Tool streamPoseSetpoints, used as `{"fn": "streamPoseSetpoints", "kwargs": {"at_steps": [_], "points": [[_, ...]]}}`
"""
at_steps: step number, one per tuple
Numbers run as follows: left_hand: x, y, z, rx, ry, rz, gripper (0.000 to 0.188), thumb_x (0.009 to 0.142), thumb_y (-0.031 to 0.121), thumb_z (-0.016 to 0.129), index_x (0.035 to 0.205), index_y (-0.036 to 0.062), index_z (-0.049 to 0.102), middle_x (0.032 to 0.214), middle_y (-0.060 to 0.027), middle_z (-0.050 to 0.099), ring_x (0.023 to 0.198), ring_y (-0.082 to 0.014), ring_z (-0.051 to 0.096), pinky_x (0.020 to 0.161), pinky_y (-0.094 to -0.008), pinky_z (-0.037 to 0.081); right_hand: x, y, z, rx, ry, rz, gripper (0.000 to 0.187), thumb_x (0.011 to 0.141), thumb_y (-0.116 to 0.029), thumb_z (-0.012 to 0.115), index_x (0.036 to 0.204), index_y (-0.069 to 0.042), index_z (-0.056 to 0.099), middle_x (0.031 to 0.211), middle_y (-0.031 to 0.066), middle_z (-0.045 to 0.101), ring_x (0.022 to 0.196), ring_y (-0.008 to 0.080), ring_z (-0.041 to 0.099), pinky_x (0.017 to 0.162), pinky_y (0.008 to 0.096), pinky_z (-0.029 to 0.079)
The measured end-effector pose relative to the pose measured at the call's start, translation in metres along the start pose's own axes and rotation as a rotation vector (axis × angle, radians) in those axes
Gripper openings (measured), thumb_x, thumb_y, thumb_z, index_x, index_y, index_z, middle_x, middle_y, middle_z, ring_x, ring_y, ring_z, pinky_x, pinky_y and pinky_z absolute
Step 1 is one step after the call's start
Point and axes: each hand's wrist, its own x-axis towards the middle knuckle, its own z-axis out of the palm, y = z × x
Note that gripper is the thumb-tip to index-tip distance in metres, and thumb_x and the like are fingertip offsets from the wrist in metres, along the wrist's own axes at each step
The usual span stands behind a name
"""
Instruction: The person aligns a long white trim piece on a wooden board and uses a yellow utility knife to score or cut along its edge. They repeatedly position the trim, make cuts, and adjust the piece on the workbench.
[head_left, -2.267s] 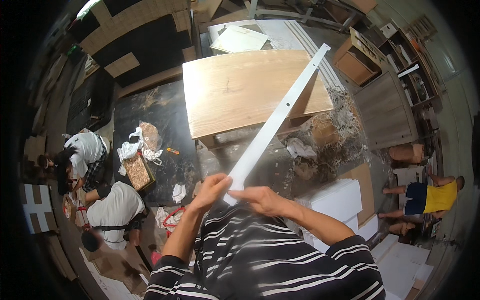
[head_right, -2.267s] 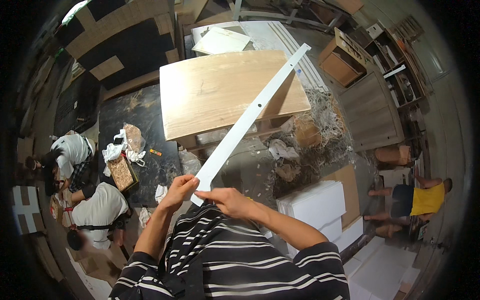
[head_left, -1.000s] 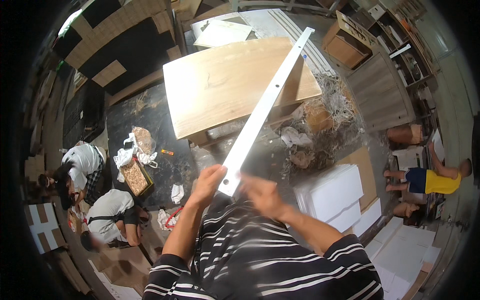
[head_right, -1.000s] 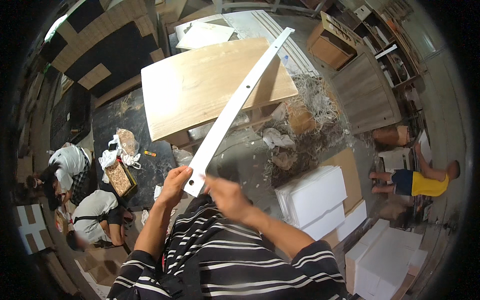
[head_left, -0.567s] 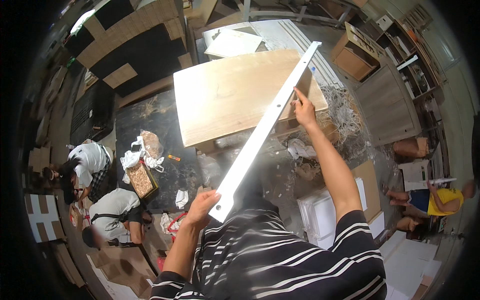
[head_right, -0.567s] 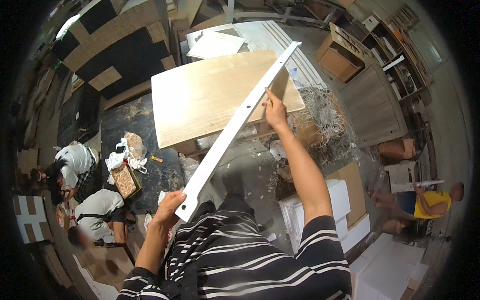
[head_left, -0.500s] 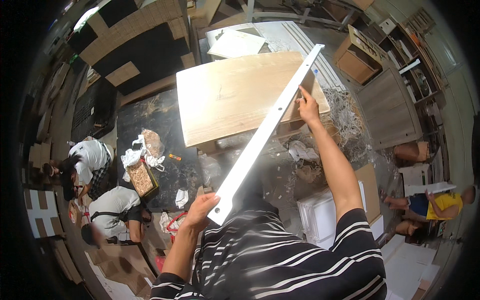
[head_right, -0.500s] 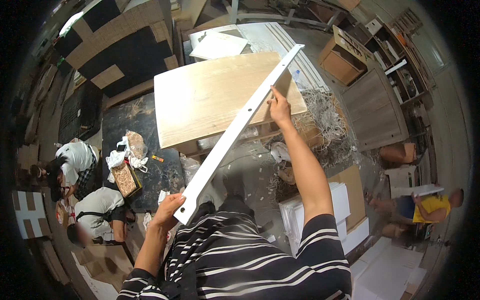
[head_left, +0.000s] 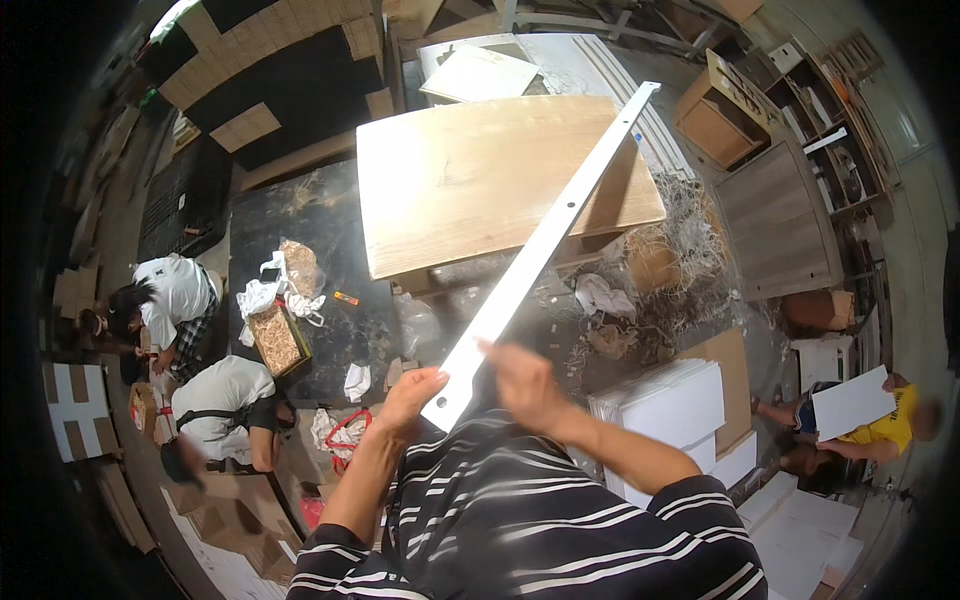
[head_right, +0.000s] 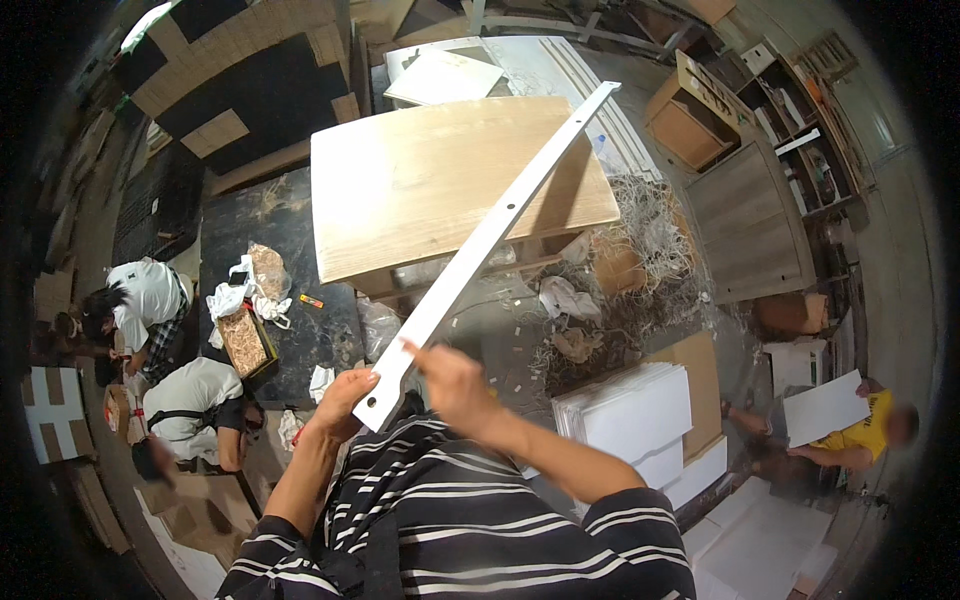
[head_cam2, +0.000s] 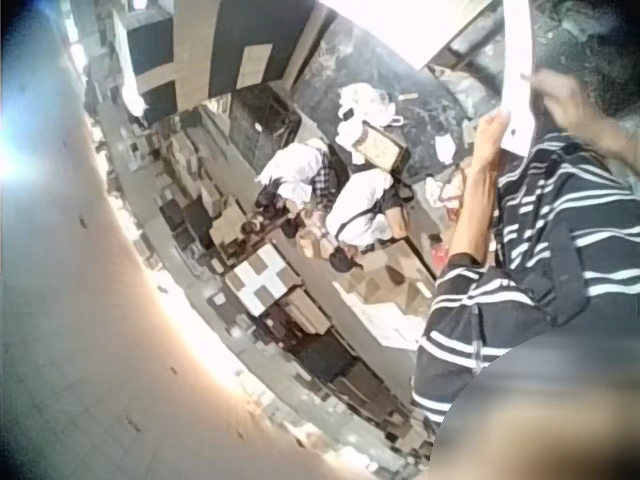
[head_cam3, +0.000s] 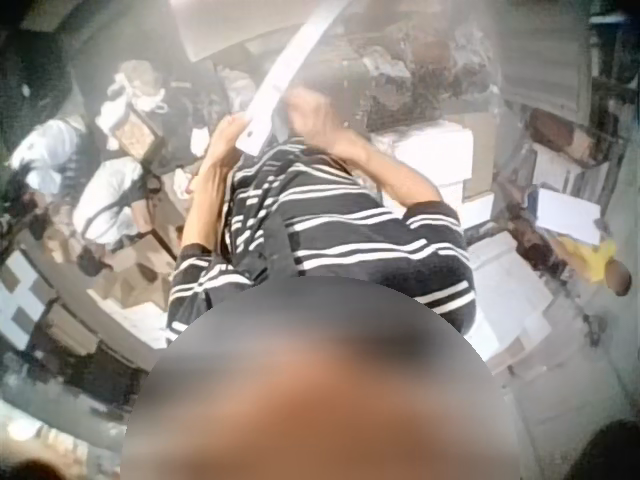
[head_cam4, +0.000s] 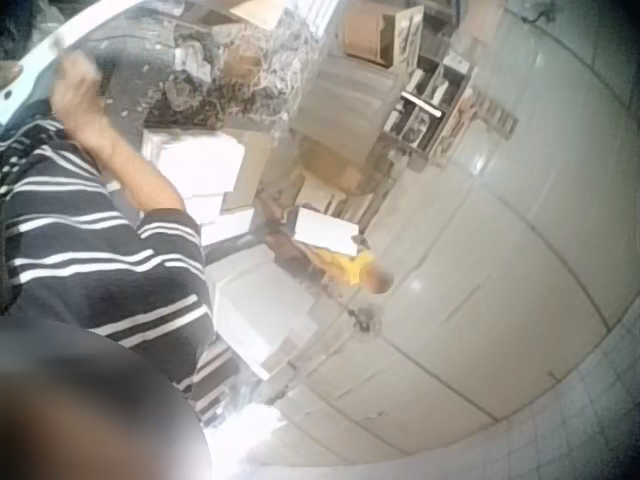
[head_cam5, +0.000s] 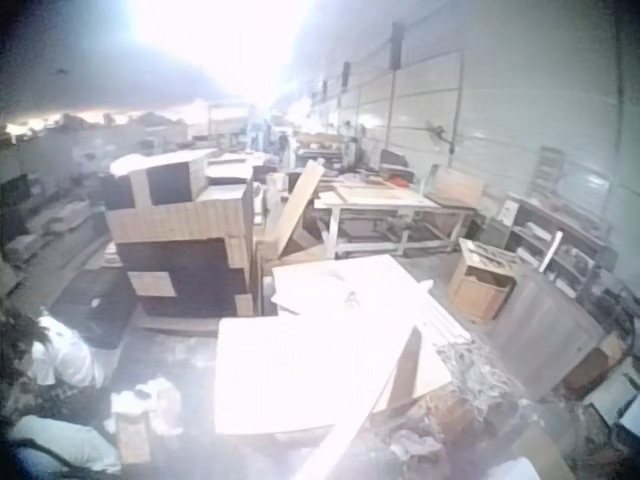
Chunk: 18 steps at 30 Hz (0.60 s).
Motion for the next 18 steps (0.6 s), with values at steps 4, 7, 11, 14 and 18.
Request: {"fn": "streamPoseSetpoints", "kwargs": {"at_steps": [4,7,11,14,18], "points": [[0.002,-0.003,-0.006,0.031,0.005,0.010,0.031,0.100,0.028,0.065,0.106,-0.0018,0.068,0.087,-0.0041,0.070,0.068,-0.0099,0.065,0.061,-0.0252,0.053,-0.001,-0.008,-0.003,0.231,-0.073,0.022,0.058,0.086,0.006,0.051,0.141,-0.011,0.061,0.090,0.0188,0.065,0.083,0.0334,0.066,0.078,0.0422,0.053],[0.004,0.000,-0.007,0.060,-0.022,0.034,0.031,0.100,0.029,0.065,0.107,-0.0012,0.068,0.088,-0.0039,0.071,0.070,-0.0095,0.065,0.063,-0.0252,0.054,0.004,-0.003,-0.003,0.239,-0.043,0.071,0.058,0.086,0.007,0.050,0.140,-0.010,0.060,0.099,0.0221,0.068,0.091,0.0345,0.069,0.084,0.0406,0.054],[0.002,0.001,0.000,0.079,0.015,0.046,0.026,0.101,0.027,0.063,0.101,0.0018,0.069,0.086,-0.0004,0.066,0.074,-0.0078,0.059,0.066,-0.0249,0.048,-0.005,-0.016,0.004,0.405,-0.216,-0.001,0.060,0.085,0.009,0.050,0.141,-0.010,0.059,0.107,0.0256,0.068,0.097,0.0375,0.069,0.086,0.0386,0.054],[0.000,-0.005,0.005,0.107,0.019,0.058,0.025,0.101,0.026,0.063,0.100,0.0023,0.071,0.085,0.0010,0.064,0.075,-0.0071,0.056,0.066,-0.0243,0.045,-0.007,-0.013,-0.003,0.410,-0.304,0.013,0.058,0.086,0.009,0.051,0.141,-0.008,0.059,0.108,0.0249,0.069,0.091,0.0309,0.071,0.082,0.0358,0.055],[0.002,-0.009,0.001,0.084,0.028,0.053,0.025,0.102,0.025,0.062,0.099,0.0017,0.071,0.083,0.0006,0.065,0.071,-0.0071,0.056,0.063,-0.0236,0.045,-0.007,-0.004,-0.003,0.392,-0.229,0.018,0.060,0.085,0.010,0.050,0.142,-0.008,0.058,0.104,0.0215,0.069,0.084,0.0278,0.069,0.080,0.0364,0.055]]}}
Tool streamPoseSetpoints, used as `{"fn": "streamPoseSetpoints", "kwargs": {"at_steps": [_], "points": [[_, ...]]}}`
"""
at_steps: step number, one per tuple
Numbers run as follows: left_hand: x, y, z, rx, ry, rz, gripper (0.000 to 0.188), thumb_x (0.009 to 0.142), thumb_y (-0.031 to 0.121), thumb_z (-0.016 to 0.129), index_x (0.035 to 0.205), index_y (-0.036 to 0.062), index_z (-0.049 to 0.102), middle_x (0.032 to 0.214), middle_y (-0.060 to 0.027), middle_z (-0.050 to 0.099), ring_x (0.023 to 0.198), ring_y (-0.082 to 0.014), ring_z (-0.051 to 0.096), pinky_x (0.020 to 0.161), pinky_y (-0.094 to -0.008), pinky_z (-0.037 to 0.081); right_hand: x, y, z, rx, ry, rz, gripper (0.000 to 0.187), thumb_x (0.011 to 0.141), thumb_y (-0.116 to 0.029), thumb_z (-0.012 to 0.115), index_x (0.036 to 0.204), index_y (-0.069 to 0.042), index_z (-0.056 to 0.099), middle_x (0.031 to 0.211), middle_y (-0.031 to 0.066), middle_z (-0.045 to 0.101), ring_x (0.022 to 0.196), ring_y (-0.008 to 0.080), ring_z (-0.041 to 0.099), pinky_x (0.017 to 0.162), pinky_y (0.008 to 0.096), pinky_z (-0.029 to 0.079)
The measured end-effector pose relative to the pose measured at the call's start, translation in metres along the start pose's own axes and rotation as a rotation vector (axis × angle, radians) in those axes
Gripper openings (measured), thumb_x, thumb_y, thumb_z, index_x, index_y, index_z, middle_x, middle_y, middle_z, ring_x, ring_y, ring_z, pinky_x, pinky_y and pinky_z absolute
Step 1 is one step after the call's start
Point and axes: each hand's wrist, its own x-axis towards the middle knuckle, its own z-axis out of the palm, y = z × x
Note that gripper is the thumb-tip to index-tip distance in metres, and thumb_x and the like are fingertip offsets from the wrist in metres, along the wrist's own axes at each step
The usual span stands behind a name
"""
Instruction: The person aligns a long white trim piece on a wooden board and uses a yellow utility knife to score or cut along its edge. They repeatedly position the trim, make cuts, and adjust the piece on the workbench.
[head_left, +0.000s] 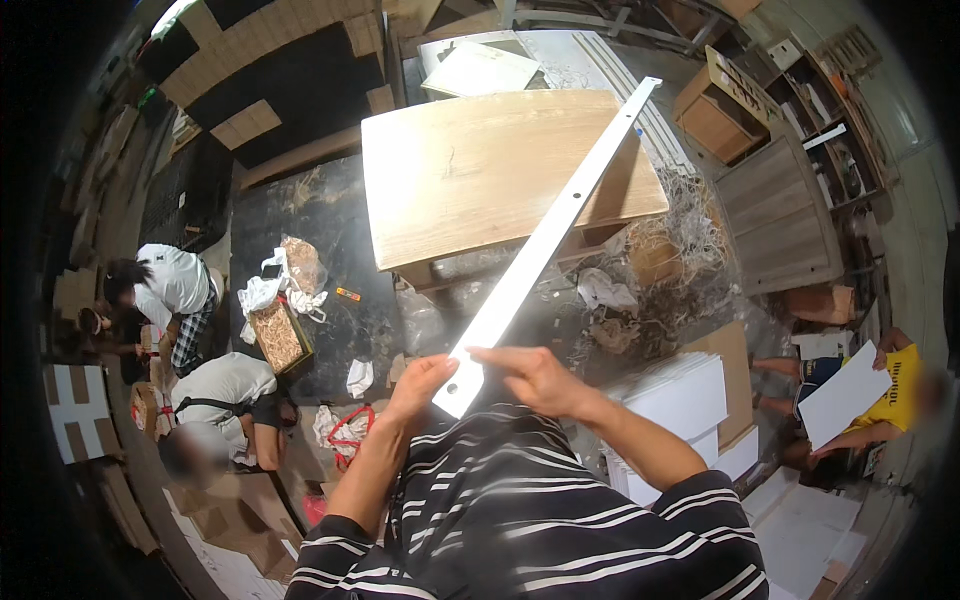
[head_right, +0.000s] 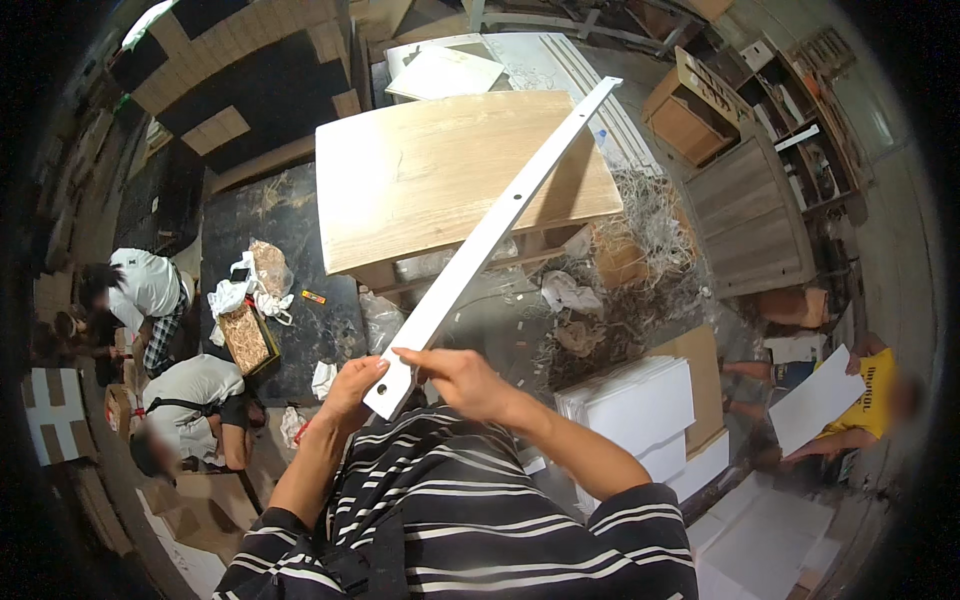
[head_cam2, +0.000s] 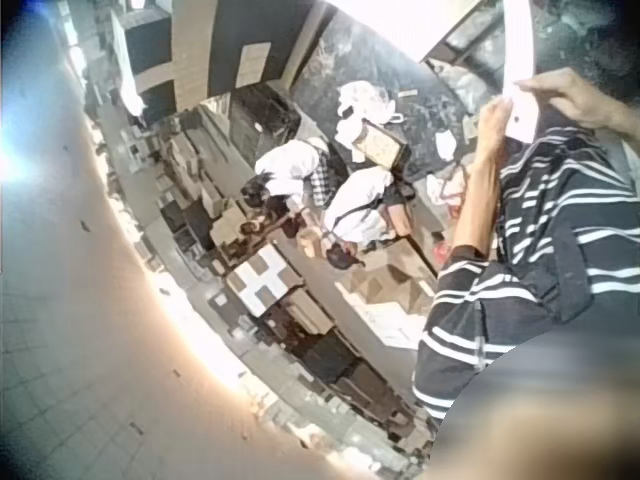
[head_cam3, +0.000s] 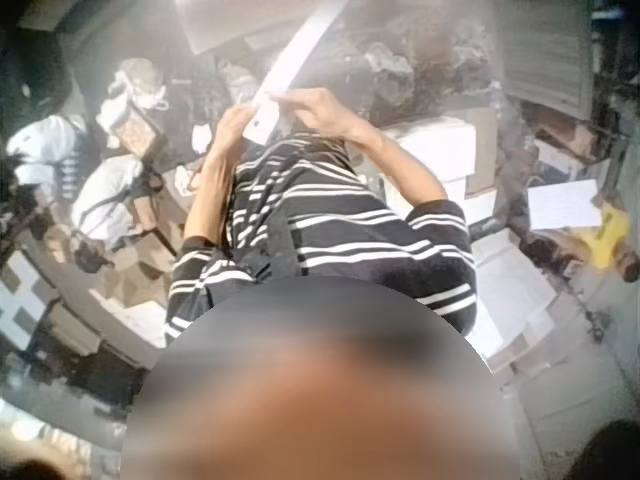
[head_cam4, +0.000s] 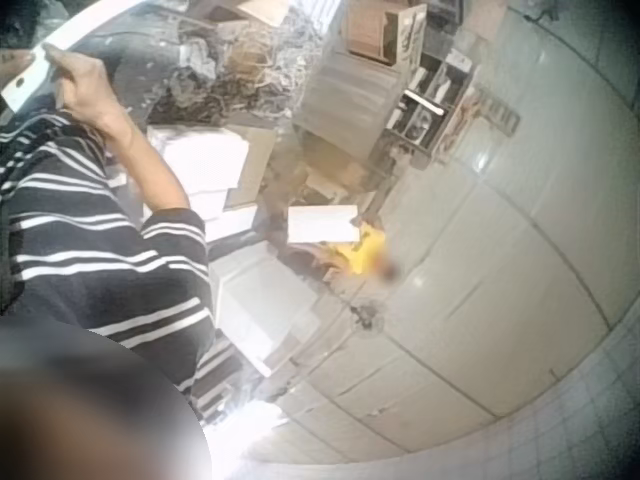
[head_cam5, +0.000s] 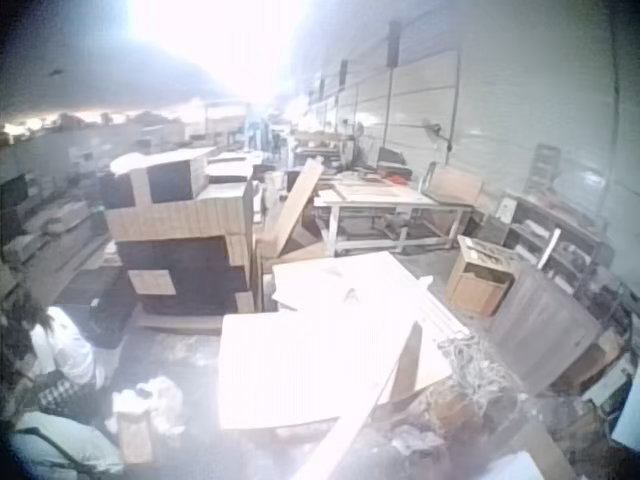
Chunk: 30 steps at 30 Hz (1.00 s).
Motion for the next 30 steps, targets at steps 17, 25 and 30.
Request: {"fn": "streamPoseSetpoints", "kwargs": {"at_steps": [17,25,30], "points": [[0.023,-0.004,0.001,0.065,-0.025,0.014,0.029,0.102,0.027,0.060,0.104,-0.0006,0.068,0.088,-0.0037,0.070,0.071,-0.0096,0.064,0.064,-0.0259,0.052,-0.031,-0.031,0.041,-0.335,0.345,0.146,0.056,0.082,0.007,0.054,0.136,-0.006,0.062,0.083,0.0167,0.063,0.075,0.0342,0.063,0.072,0.0429,0.053],[0.031,0.003,0.008,0.022,-0.034,0.024,0.027,0.102,0.027,0.062,0.102,0.0006,0.068,0.084,-0.0032,0.070,0.064,-0.0099,0.063,0.058,-0.0261,0.052,-0.037,-0.035,0.069,-0.373,0.248,0.083,0.055,0.083,0.007,0.056,0.136,-0.008,0.063,0.079,0.0134,0.062,0.072,0.0301,0.062,0.070,0.0403,0.053],[0.034,0.012,0.008,0.047,-0.048,0.059,0.026,0.102,0.025,0.062,0.102,0.0003,0.069,0.085,-0.0034,0.071,0.067,-0.0092,0.063,0.061,-0.0249,0.051,-0.041,-0.039,0.062,-0.115,0.400,-0.095,0.051,0.095,0.002,0.056,0.145,-0.009,0.057,0.085,0.0110,0.067,0.072,0.0197,0.064,0.068,0.0321,0.052]]}}
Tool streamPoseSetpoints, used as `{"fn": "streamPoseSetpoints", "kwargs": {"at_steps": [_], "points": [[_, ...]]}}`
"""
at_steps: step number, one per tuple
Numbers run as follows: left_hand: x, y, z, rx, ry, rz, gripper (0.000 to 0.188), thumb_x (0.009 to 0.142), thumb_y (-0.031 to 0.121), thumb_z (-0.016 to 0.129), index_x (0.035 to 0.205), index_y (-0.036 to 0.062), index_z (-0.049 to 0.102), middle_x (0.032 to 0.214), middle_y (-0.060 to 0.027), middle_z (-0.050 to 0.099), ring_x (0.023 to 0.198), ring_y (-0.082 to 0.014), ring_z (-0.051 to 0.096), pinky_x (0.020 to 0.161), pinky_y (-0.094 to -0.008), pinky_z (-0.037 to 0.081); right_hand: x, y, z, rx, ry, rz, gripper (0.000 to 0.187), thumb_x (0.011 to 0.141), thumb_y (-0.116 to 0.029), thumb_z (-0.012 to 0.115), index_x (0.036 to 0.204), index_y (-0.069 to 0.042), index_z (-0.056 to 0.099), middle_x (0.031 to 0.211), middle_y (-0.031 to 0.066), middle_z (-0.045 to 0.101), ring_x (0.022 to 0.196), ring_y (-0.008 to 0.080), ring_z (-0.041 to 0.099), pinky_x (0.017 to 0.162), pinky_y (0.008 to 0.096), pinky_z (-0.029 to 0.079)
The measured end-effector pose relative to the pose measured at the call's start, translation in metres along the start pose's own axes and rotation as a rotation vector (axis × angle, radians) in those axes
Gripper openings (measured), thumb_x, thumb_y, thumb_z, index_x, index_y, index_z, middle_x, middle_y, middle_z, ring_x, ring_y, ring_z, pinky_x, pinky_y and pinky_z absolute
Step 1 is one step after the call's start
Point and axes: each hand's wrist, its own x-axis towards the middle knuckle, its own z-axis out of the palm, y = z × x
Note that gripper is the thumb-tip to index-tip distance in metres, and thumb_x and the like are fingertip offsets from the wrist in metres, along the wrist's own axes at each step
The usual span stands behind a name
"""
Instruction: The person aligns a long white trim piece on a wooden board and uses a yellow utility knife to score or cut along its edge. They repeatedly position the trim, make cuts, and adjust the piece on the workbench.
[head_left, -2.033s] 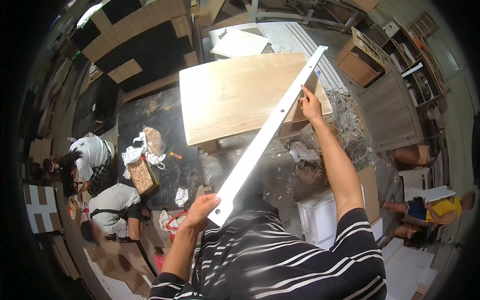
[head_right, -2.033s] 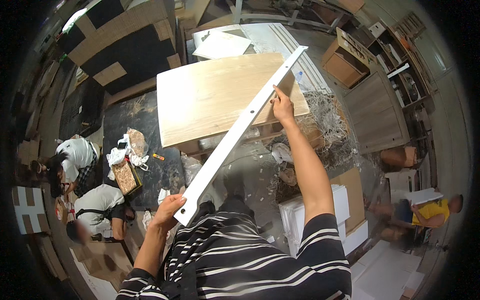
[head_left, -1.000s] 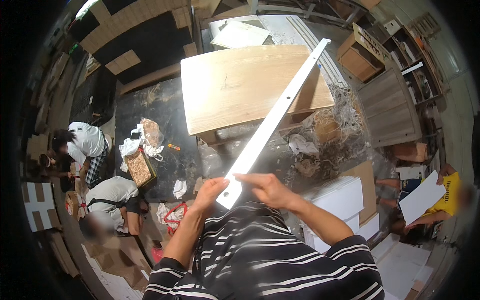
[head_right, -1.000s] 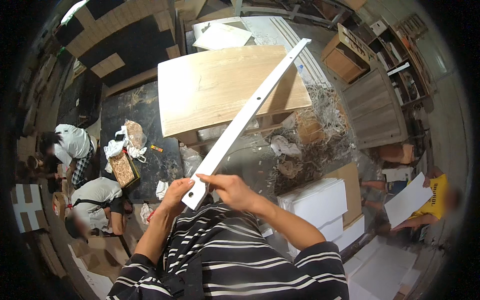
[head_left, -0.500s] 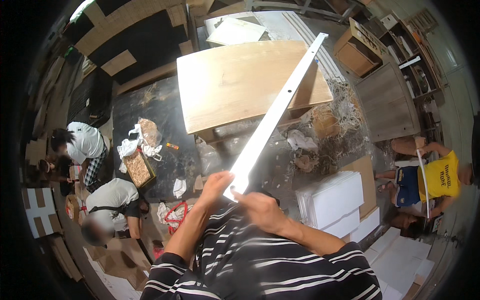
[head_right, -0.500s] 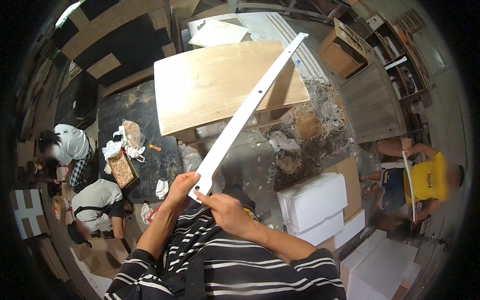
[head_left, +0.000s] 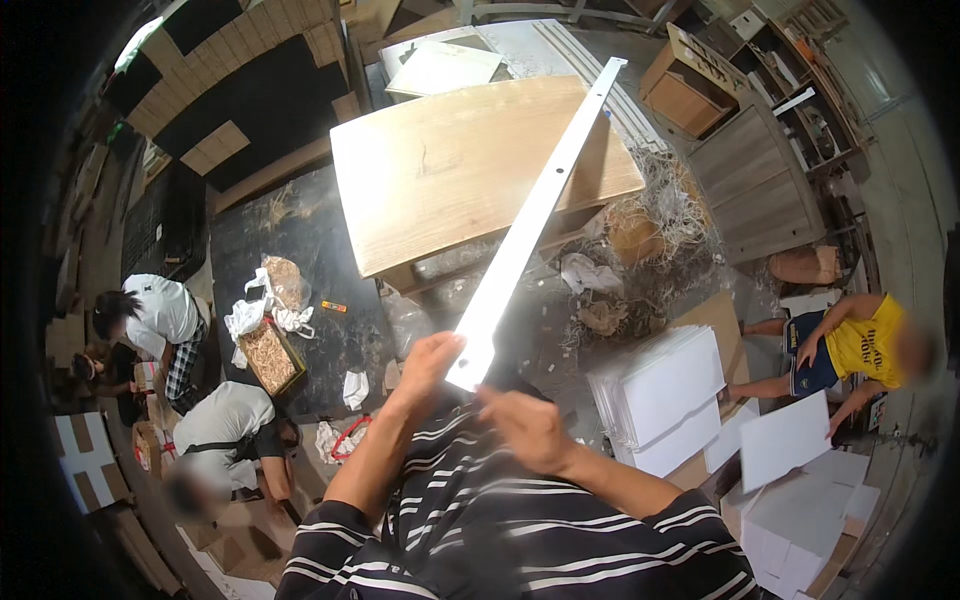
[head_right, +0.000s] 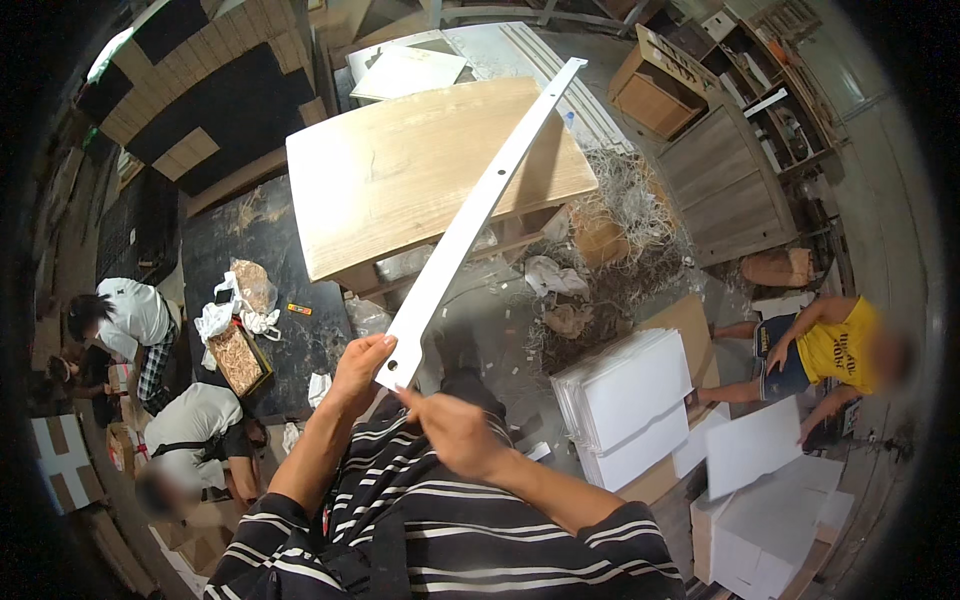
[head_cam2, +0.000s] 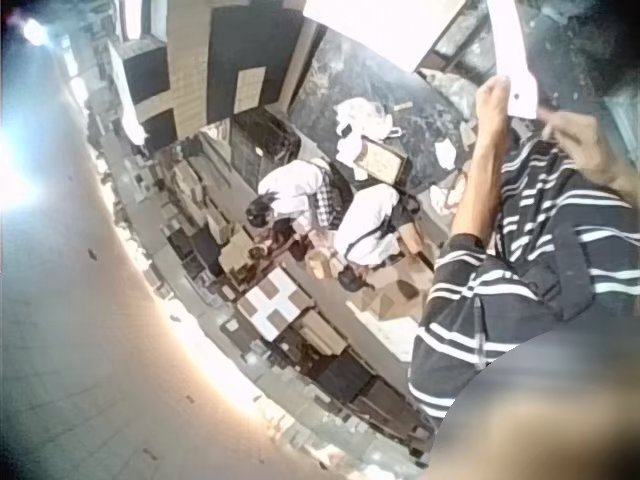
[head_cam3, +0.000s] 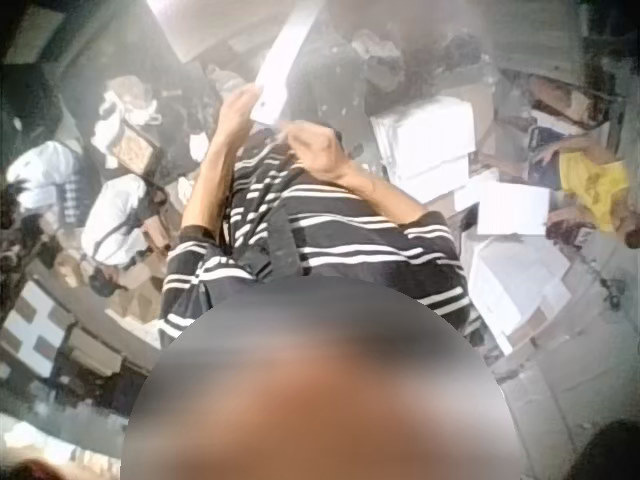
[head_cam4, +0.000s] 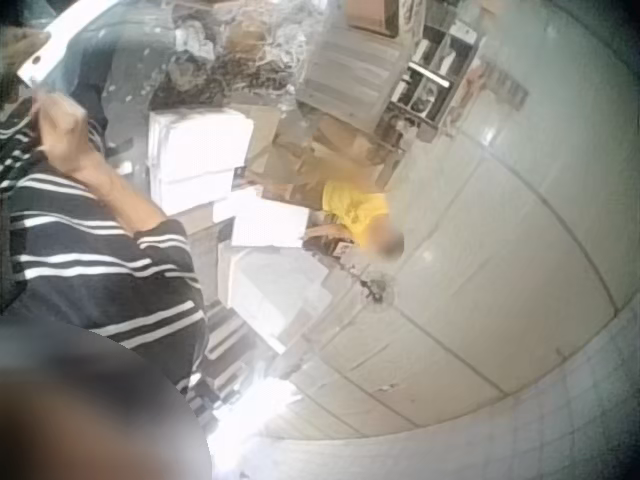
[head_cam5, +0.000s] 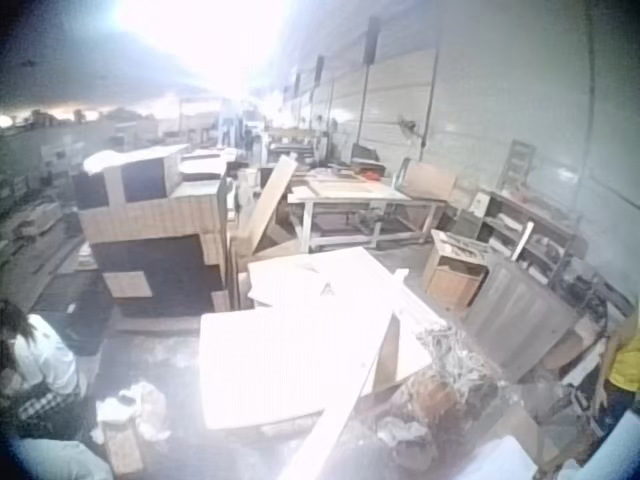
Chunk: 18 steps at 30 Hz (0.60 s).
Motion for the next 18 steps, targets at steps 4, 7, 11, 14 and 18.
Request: {"fn": "streamPoseSetpoints", "kwargs": {"at_steps": [4,7,11,14,18], "points": [[0.000,0.001,0.002,0.061,-0.009,0.016,0.025,0.102,0.023,0.062,0.103,-0.0009,0.069,0.088,-0.0034,0.071,0.072,-0.0085,0.064,0.066,-0.0244,0.051,0.017,0.015,-0.018,0.203,0.161,0.619,0.031,0.097,-0.007,0.063,0.127,0.000,0.061,0.083,0.0063,0.067,0.066,0.0092,0.057,0.060,0.0261,0.049],[0.002,-0.002,0.003,0.076,0.004,0.013,0.024,0.102,0.021,0.062,0.103,-0.0017,0.069,0.089,-0.0032,0.070,0.074,-0.0080,0.063,0.067,-0.0247,0.050,0.032,0.039,-0.015,0.428,0.189,0.703,0.021,0.094,-0.017,0.071,0.110,-0.004,0.063,0.080,0.0001,0.064,0.065,0.0050,0.054,0.057,0.0218,0.045],[0.002,-0.006,-0.002,0.135,0.032,0.024,0.025,0.103,0.020,0.061,0.105,-0.0031,0.069,0.091,-0.0030,0.070,0.075,-0.0078,0.063,0.068,-0.0243,0.050,0.035,0.062,-0.005,0.544,0.167,0.762,0.022,0.090,-0.025,0.078,0.096,-0.009,0.065,0.080,-0.0036,0.063,0.063,0.0045,0.054,0.055,0.0203,0.043],[0.001,-0.008,-0.005,0.136,0.033,0.013,0.025,0.103,0.020,0.062,0.106,-0.0030,0.069,0.091,-0.0023,0.070,0.075,-0.0077,0.062,0.068,-0.0240,0.050,0.035,0.073,-0.004,0.536,0.134,0.771,0.021,0.090,-0.026,0.077,0.093,-0.008,0.067,0.078,-0.0036,0.063,0.063,0.0046,0.055,0.054,0.0204,0.042],[-0.001,-0.009,-0.006,0.157,0.030,0.012,0.026,0.102,0.022,0.062,0.105,-0.0030,0.069,0.088,-0.0015,0.069,0.074,-0.0069,0.061,0.067,-0.0232,0.048,0.044,0.090,-0.004,0.407,0.170,0.734,0.023,0.092,-0.027,0.075,0.094,-0.005,0.068,0.076,-0.0036,0.062,0.062,0.0047,0.055,0.052,0.0216,0.041]]}}
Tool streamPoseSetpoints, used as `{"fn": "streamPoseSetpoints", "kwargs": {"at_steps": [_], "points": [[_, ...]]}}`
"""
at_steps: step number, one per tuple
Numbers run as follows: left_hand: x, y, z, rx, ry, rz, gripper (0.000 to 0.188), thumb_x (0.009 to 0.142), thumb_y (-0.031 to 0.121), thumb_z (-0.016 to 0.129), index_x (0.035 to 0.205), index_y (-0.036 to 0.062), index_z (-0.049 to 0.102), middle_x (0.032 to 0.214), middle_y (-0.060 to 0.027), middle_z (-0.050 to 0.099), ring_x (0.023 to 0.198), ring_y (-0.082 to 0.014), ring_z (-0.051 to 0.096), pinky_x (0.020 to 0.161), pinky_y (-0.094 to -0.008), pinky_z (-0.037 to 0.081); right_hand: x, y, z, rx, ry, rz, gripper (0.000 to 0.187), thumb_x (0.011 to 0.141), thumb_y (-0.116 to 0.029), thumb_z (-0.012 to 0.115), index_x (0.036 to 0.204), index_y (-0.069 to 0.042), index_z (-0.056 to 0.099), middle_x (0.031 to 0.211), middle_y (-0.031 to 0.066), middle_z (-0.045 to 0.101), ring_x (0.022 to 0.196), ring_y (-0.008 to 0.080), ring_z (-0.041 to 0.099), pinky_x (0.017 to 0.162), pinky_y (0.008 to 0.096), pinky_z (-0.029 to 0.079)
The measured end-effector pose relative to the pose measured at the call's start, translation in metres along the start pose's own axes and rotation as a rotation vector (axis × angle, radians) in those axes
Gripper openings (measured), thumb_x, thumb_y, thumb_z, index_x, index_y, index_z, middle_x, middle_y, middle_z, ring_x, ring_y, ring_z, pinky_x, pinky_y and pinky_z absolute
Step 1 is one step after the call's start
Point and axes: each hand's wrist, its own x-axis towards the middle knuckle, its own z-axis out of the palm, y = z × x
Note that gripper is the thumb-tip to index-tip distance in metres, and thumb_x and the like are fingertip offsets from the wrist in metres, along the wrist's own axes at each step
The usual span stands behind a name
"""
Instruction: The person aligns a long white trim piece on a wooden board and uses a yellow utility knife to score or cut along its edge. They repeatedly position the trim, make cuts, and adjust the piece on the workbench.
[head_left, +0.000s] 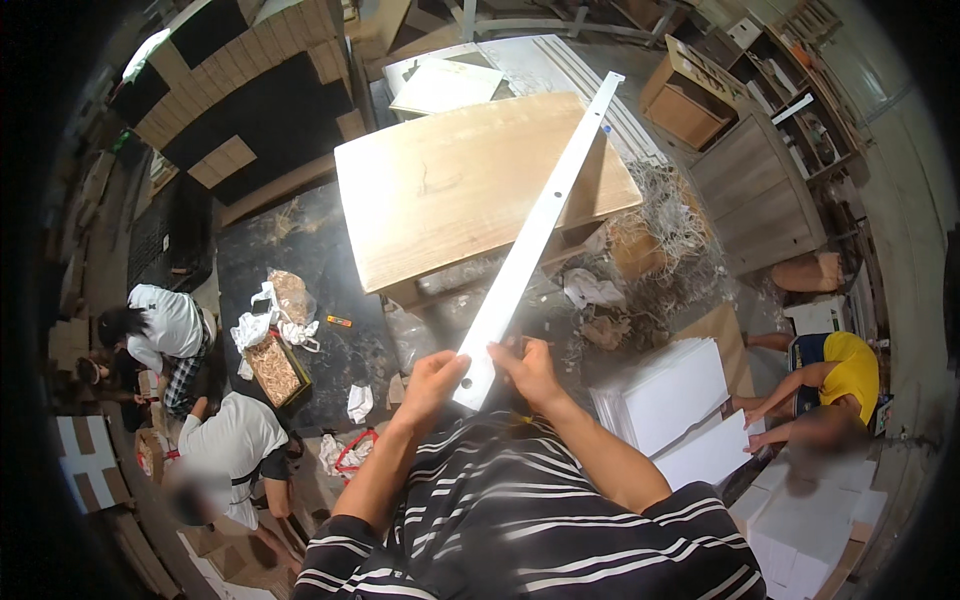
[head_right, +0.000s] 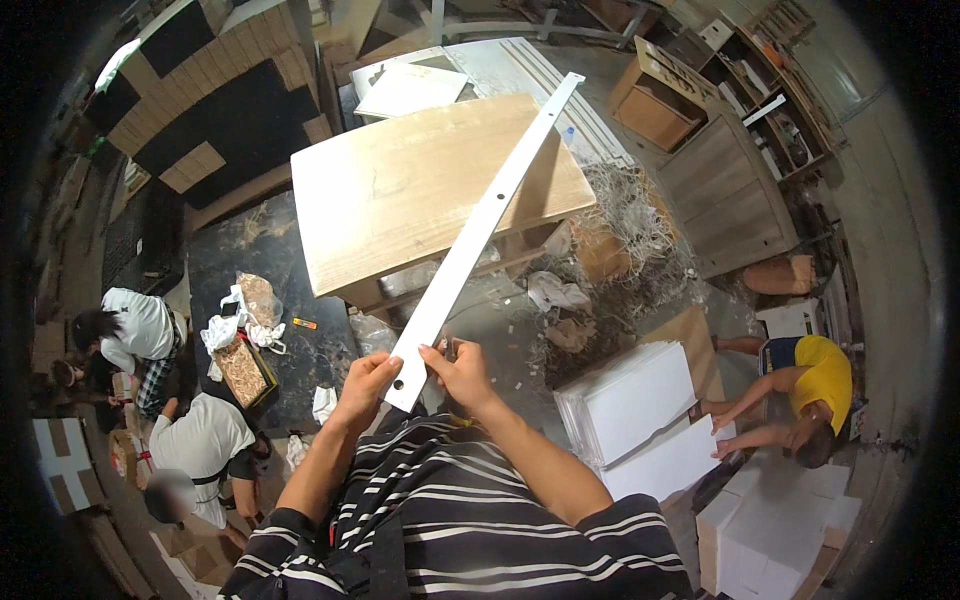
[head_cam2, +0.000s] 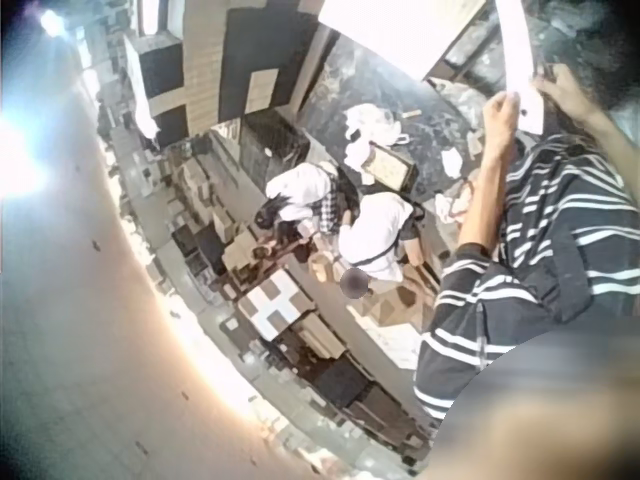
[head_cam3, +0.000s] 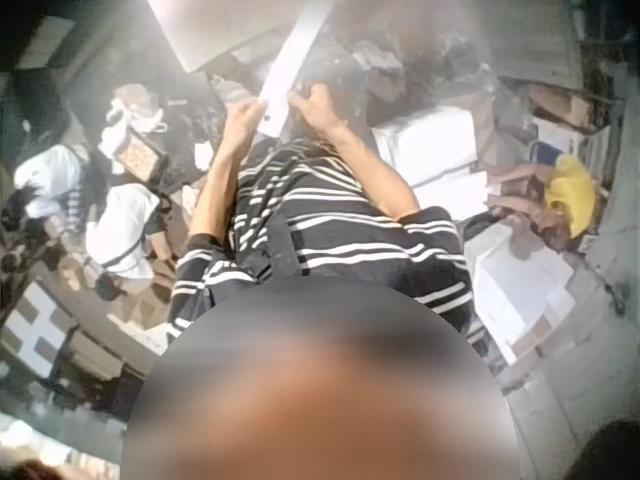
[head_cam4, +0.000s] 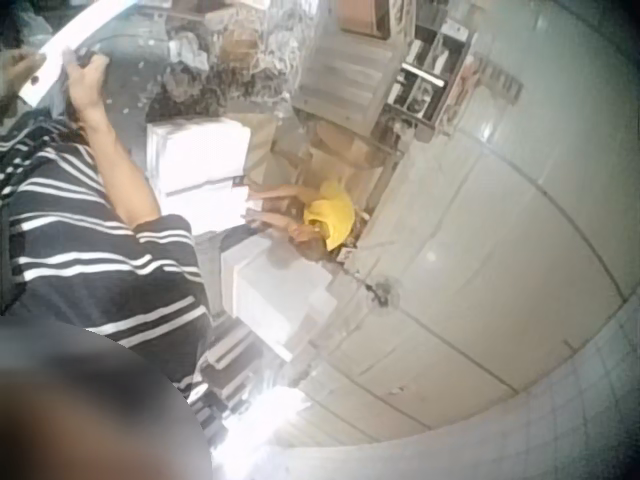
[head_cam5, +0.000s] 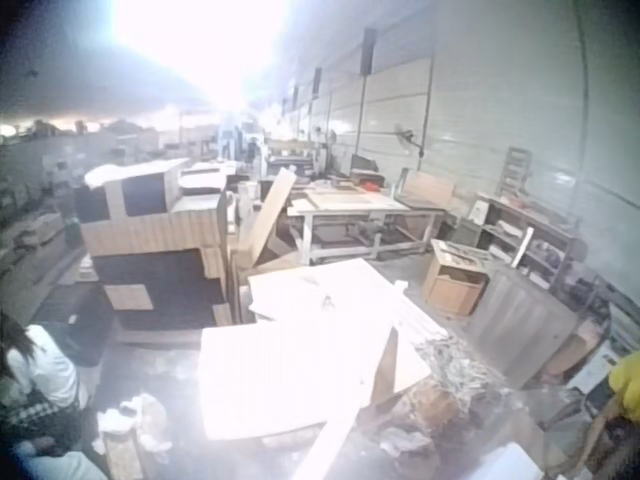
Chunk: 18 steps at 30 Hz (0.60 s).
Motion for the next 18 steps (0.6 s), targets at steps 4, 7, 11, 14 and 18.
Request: {"fn": "streamPoseSetpoints", "kwargs": {"at_steps": [4,7,11,14,18], "points": [[-0.002,-0.001,0.004,0.008,0.014,-0.024,0.027,0.101,0.024,0.063,0.101,-0.0016,0.070,0.085,-0.0006,0.068,0.073,-0.0068,0.059,0.064,-0.0235,0.046,0.014,-0.001,-0.010,0.025,0.185,-0.084,0.021,0.095,-0.021,0.069,0.105,-0.002,0.066,0.074,-0.0023,0.060,0.061,0.0059,0.054,0.051,0.0236,0.041],[-0.003,-0.001,0.007,-0.075,0.051,-0.003,0.028,0.100,0.026,0.064,0.095,0.0002,0.072,0.082,0.0008,0.065,0.073,-0.0071,0.056,0.065,-0.0243,0.044,0.007,-0.008,-0.018,-0.103,0.100,-0.218,0.024,0.096,-0.011,0.062,0.118,-0.001,0.059,0.074,-0.0003,0.058,0.061,0.0066,0.054,0.052,0.0249,0.043],[-0.002,-0.001,0.005,-0.117,0.035,-0.010,0.025,0.101,0.024,0.063,0.102,-0.0001,0.070,0.085,-0.0004,0.068,0.071,-0.0080,0.060,0.064,-0.0248,0.048,-0.002,-0.021,-0.021,-0.498,0.091,-0.442,0.037,0.093,0.001,0.051,0.130,-0.003,0.052,0.082,0.0184,0.066,0.067,0.0299,0.067,0.063,0.0376,0.051],[-0.001,-0.003,0.003,-0.113,0.034,0.011,0.025,0.101,0.023,0.063,0.106,-0.0003,0.069,0.086,-0.0013,0.070,0.072,-0.0084,0.063,0.064,-0.0251,0.050,0.004,-0.026,-0.018,-0.519,-0.078,-0.658,0.052,0.093,0.000,0.052,0.143,-0.014,0.052,0.082,0.0226,0.064,0.072,0.0430,0.065,0.067,0.0471,0.053],[-0.004,0.001,-0.002,-0.128,0.064,-0.038,0.025,0.102,0.023,0.062,0.107,0.0000,0.069,0.089,-0.0018,0.070,0.076,-0.0090,0.065,0.066,-0.0256,0.051,0.004,-0.029,-0.020,-0.767,-0.353,-0.583,0.065,0.087,-0.003,0.053,0.147,-0.029,0.053,0.089,0.0250,0.069,0.079,0.0441,0.068,0.074,0.0511,0.055]]}}
